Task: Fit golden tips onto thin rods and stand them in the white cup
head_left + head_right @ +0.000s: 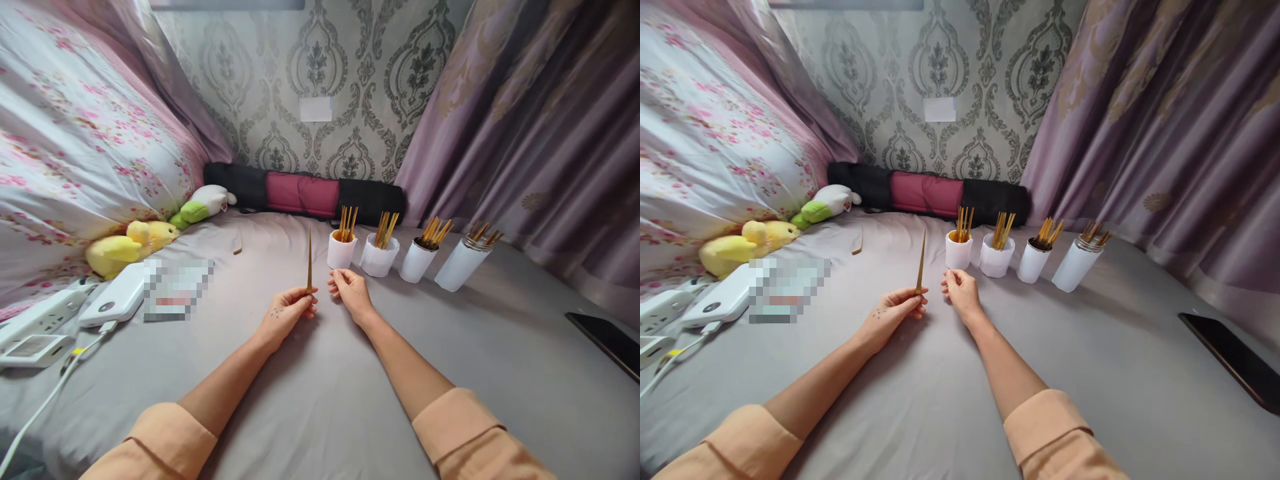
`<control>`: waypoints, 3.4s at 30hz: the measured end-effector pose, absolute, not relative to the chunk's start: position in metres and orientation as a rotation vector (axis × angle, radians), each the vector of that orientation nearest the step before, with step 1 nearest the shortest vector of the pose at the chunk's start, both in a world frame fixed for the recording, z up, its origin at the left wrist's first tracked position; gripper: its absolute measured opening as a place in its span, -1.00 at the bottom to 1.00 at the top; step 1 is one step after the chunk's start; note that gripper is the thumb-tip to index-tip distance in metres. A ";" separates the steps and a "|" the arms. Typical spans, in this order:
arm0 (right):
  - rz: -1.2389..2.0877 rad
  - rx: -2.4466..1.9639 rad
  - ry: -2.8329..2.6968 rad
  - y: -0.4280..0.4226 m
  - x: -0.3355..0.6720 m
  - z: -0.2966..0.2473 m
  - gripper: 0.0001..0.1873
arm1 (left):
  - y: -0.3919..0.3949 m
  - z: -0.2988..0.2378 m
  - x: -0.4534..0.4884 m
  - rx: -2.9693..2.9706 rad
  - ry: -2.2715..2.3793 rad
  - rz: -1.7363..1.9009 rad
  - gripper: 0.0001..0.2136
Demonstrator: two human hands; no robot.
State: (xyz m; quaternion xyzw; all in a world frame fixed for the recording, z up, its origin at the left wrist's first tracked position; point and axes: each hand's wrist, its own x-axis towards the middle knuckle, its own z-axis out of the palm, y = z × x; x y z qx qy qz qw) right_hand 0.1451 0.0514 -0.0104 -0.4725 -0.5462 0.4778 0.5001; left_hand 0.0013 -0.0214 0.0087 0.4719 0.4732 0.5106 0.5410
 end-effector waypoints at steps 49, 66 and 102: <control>1.582 -0.823 -1.113 0.045 0.147 0.005 -0.80 | -0.021 -0.008 -0.008 2.143 1.429 1.088 -0.72; 1.607 -0.807 -1.079 0.045 0.147 0.005 -0.82 | -0.021 -0.011 -0.008 2.202 1.478 1.054 -0.70; 1.559 -0.822 -1.091 0.049 0.147 0.000 -0.77 | -0.021 0.001 -0.003 1.630 1.444 1.112 -0.75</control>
